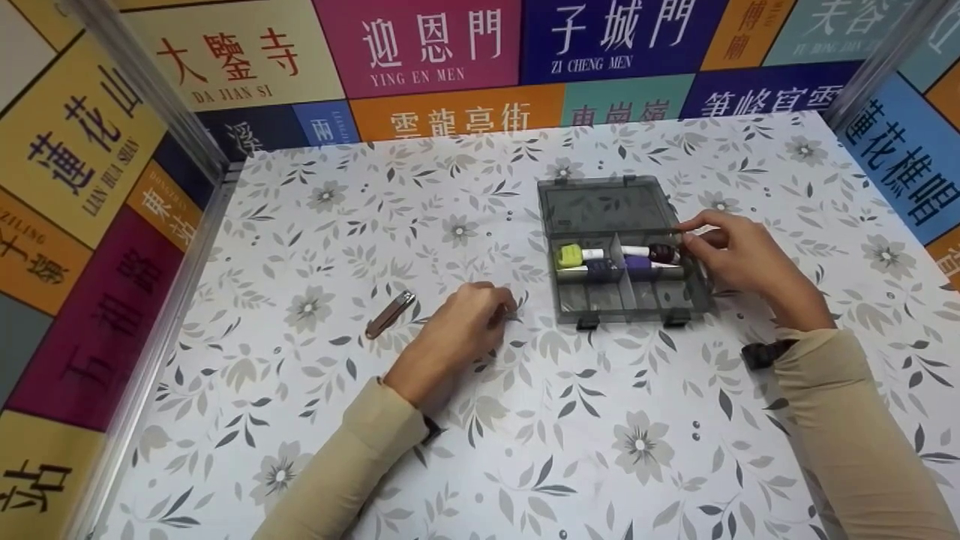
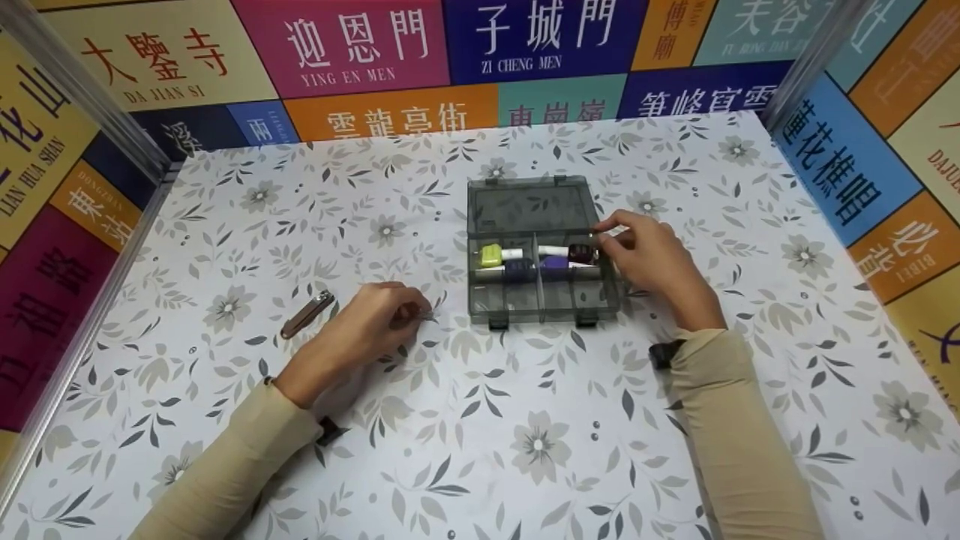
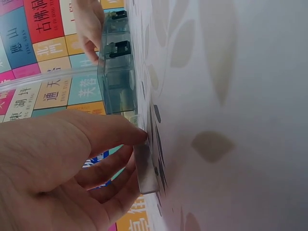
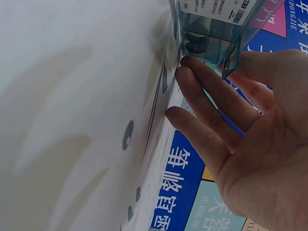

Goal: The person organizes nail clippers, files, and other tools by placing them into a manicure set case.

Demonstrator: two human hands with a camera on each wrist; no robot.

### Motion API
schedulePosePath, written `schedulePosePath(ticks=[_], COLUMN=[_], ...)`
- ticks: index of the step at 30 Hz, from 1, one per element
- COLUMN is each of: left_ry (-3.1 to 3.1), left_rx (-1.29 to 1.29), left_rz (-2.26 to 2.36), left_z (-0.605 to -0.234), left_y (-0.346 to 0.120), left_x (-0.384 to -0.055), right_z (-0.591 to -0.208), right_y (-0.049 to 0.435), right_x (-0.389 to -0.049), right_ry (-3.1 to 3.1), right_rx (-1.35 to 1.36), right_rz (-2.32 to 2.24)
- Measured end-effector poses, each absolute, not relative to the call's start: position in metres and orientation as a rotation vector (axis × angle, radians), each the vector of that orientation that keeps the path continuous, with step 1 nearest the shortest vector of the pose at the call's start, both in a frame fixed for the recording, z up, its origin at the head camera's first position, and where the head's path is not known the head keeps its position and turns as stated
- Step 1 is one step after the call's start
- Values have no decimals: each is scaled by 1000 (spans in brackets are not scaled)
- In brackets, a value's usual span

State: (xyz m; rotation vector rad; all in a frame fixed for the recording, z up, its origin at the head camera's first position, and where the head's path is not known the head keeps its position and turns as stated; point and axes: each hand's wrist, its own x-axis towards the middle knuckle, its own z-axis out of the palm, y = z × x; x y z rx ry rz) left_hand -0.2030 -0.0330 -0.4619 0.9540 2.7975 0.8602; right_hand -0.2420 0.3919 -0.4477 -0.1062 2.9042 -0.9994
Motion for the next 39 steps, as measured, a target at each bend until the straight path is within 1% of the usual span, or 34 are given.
schedulePosePath(ticks=[21, 32, 39], left_ry=[2950, 2987, 2954], left_rx=[1081, 1192, 1193], left_rz=[903, 852, 858], left_z=[-454, -441, -441], left_y=[-13, 12, 27], left_x=[-203, -206, -208], right_z=[-452, -451, -449], right_y=[391, 392, 393], right_x=[-242, -242, -241], right_ry=[2943, 2935, 2941], right_rx=[-149, -134, -142], right_rz=[-1016, -1006, -1005])
